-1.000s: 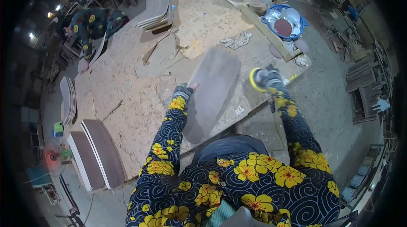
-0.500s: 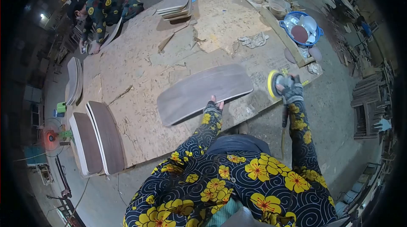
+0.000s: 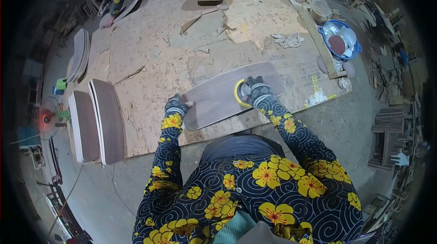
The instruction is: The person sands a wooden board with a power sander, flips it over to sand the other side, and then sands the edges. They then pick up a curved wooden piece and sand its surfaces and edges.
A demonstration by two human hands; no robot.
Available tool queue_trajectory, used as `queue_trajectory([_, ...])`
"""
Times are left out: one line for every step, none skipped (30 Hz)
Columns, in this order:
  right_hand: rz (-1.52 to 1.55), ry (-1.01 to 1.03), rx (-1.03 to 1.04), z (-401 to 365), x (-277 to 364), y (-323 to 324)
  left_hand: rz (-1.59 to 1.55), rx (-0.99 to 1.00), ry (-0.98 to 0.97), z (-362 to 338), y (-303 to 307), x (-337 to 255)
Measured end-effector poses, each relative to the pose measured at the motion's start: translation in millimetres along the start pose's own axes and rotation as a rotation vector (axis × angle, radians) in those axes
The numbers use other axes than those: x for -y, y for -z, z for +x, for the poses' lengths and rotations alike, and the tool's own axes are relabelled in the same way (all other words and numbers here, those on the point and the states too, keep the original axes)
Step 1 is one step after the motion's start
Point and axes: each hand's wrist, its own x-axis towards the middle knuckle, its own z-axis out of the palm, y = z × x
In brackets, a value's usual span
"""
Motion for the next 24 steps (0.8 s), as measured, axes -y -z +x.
queue_trajectory([-0.066, -0.026, 0.049, 5, 5, 5, 0.127, 0.14, 0.015, 1, 3, 3])
queue_trajectory([-0.121, -0.089, 0.02, 35, -18, -10, 0.251, 0.28, 0.028, 2, 4, 8])
queue_trajectory([-0.178, -0.151, -0.012, 82, -60, -36, 0.053, 0.374, 0.083, 4, 4, 18])
queue_trajectory([-0.162, -0.21, 0.005, 91, -63, -29, 0.104, 0.357, 0.053, 5, 3, 18])
queue_trajectory([-0.148, -0.269, 0.022, 100, -66, -22, 0.156, 0.345, 0.024, 7, 2, 16])
queue_trajectory([-0.062, -0.326, 0.09, 79, -34, 30, 0.208, 0.334, -0.007, 10, 0, 16])
queue_trajectory([-0.039, -0.323, 0.129, 81, -29, 40, 0.239, 0.324, -0.035, 20, -4, 17])
queue_trajectory([-0.016, -0.32, 0.168, 83, -24, 50, 0.248, 0.383, -0.013, 25, 0, 12])
queue_trajectory([-0.057, -0.257, 0.186, 103, -45, 27, 0.256, 0.445, 0.007, 25, 8, 5])
queue_trajectory([-0.046, -0.303, 0.128, 95, -23, 30, 0.266, 0.507, 0.029, 26, 11, 3])
queue_trajectory([-0.033, -0.349, 0.069, 86, 0, 34, 0.279, 0.5, 0.02, 29, 6, 6])
queue_trajectory([-0.018, -0.393, 0.008, 76, 24, 38, 0.265, 0.491, 0.022, 30, 6, 6])
queue_trajectory([-0.04, -0.386, -0.026, 70, 31, 34, 0.253, 0.484, 0.024, 29, 6, 8])
queue_trajectory([-0.059, -0.383, -0.059, 66, 34, 29, 0.246, 0.48, 0.023, 27, 5, 10])
queue_trajectory([0.072, -0.454, -0.037, 71, 27, 32, 0.239, 0.444, 0.0, 26, 2, 13])
queue_trajectory([0.198, -0.528, -0.023, 76, 21, 35, 0.227, 0.404, -0.022, 27, -1, 16])
queue_trajectory([0.339, -0.65, 0.038, 85, 16, 41, 0.21, 0.362, -0.041, 28, -5, 18])
queue_trajectory([0.058, -0.53, 0.157, 107, -18, 33, 0.212, 0.364, -0.042, 30, -9, 21])
queue_trajectory([-0.269, -0.39, 0.25, 129, -51, 25, 0.215, 0.367, -0.044, 34, -14, 23])
queue_trajectory([-0.558, -0.246, 0.295, 151, -84, 17, 0.219, 0.369, -0.047, 36, -16, 24])
queue_trajectory([-0.58, -0.309, 0.22, 152, -80, 18, 0.213, 0.384, -0.051, 36, -15, 24])
queue_trajectory([-0.589, -0.288, 0.146, 148, -80, 16, 0.208, 0.399, -0.055, 35, -13, 24])
queue_trajectory([-0.597, -0.266, 0.072, 144, -80, 15, 0.205, 0.416, -0.06, 35, -11, 23])
queue_trajectory([-0.578, -0.288, 0.097, 125, -43, 23, 0.202, 0.422, -0.055, 33, -8, 21])
